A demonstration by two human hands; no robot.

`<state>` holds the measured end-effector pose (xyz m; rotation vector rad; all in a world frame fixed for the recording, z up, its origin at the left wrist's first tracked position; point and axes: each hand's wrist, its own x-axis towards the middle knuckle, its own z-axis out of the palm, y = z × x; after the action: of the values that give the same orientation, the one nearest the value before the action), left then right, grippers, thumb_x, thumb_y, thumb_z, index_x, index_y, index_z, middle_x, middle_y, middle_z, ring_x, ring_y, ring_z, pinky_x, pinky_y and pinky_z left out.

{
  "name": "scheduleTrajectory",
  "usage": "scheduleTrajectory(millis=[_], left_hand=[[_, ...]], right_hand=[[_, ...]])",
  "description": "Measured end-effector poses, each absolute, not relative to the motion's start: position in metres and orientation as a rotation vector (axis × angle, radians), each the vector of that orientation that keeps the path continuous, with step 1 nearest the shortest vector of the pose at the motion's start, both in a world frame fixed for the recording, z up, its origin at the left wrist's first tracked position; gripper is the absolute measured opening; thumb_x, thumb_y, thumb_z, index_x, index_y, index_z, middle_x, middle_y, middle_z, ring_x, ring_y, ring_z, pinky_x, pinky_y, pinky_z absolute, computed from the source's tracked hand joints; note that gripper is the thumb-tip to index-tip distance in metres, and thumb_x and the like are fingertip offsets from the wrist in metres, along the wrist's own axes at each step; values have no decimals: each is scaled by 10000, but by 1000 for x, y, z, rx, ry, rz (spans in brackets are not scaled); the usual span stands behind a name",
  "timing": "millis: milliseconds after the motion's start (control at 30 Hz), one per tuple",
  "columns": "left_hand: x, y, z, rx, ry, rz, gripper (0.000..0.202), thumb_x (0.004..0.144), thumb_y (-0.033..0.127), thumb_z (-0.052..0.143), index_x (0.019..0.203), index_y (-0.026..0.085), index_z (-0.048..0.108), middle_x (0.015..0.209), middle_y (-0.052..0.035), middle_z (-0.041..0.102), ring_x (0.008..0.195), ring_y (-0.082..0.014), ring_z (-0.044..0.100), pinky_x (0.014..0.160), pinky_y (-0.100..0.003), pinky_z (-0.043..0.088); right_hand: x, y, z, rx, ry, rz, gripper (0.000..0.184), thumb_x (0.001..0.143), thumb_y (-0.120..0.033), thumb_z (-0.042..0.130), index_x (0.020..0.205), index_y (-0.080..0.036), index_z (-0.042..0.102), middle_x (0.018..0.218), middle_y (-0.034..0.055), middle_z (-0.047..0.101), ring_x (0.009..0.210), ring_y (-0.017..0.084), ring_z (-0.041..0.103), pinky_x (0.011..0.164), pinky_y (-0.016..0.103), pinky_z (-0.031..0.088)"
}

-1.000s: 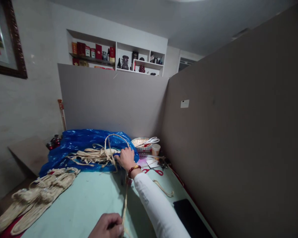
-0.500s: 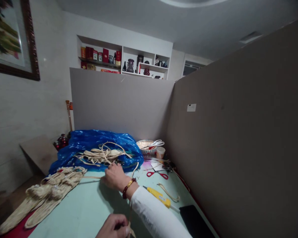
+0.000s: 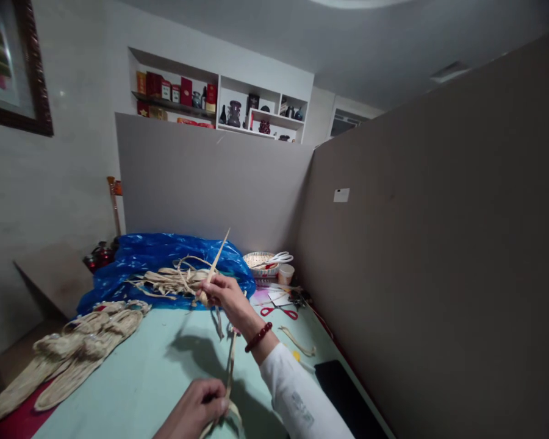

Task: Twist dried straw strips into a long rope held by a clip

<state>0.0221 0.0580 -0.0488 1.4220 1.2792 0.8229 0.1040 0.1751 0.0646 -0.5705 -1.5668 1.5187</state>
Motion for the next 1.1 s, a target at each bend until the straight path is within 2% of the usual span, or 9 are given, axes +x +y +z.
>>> scheduleTrajectory(millis=[167,300,367,533,667,767,833,967,1100], left_hand=[[24,54,-36,1400,1214,826,145,571,315,510,560,174,537,519,29,459,571,-146,409,577,-277,292],[23,48,-24,1352,1150,849,241,622,394,571,548,173,510,518,49,404,548,-116,347,567,-258,270],[22,44,-20,1311,1176,845,274,653,420,590,586,158,551,515,57,394,528,-104,321,538,-242,242],[19,39,-14,1230,1201,870,300,681,434,656,673,135,633,540,38,484,534,-106,395,529,-228,279],[20,37,-10,1029,1076,921,265,690,386,700,732,127,669,756,-42,652,733,-161,562,689,-247,405],[22,37,-7,935,1006,924,281,693,364,705,849,131,702,860,-64,685,818,-182,590,753,-255,425],[23,37,-7,946,989,913,277,693,352,701,861,133,702,829,-54,680,781,-172,582,735,-254,424],[23,39,-12,1076,1030,874,230,705,349,681,729,121,667,686,-19,619,678,-142,528,664,-240,394],[24,39,-17,1265,1155,852,247,730,358,631,641,128,628,582,4,560,585,-122,468,588,-235,354]], right_hand=[[151,106,36,-569,-1458,1617,233,746,-312,698,876,-119,677,805,55,632,642,103,506,622,241,371],[188,85,15,-684,-1400,1596,237,729,-289,712,891,-120,673,845,58,633,687,114,515,665,244,390],[200,85,11,-724,-1400,1559,218,738,-290,692,876,-126,658,827,51,630,681,113,512,663,239,393],[209,85,19,-788,-1370,1527,172,735,-304,647,802,-154,596,721,9,573,634,106,485,621,219,396],[204,81,17,-774,-1492,1509,195,766,-342,611,796,-154,568,701,-1,548,638,114,502,634,236,420],[201,81,6,-773,-1611,1452,178,775,-320,612,822,-157,557,724,3,569,653,127,528,634,243,431],[199,81,0,-799,-1697,1368,153,773,-284,616,851,-161,568,771,9,594,693,138,551,642,239,427],[194,77,0,-973,-1816,1130,86,769,-186,588,852,-169,601,780,2,614,724,146,561,637,225,400],[190,70,2,-1113,-1847,986,128,740,-128,577,845,-187,620,732,-14,608,710,142,547,624,219,379]])
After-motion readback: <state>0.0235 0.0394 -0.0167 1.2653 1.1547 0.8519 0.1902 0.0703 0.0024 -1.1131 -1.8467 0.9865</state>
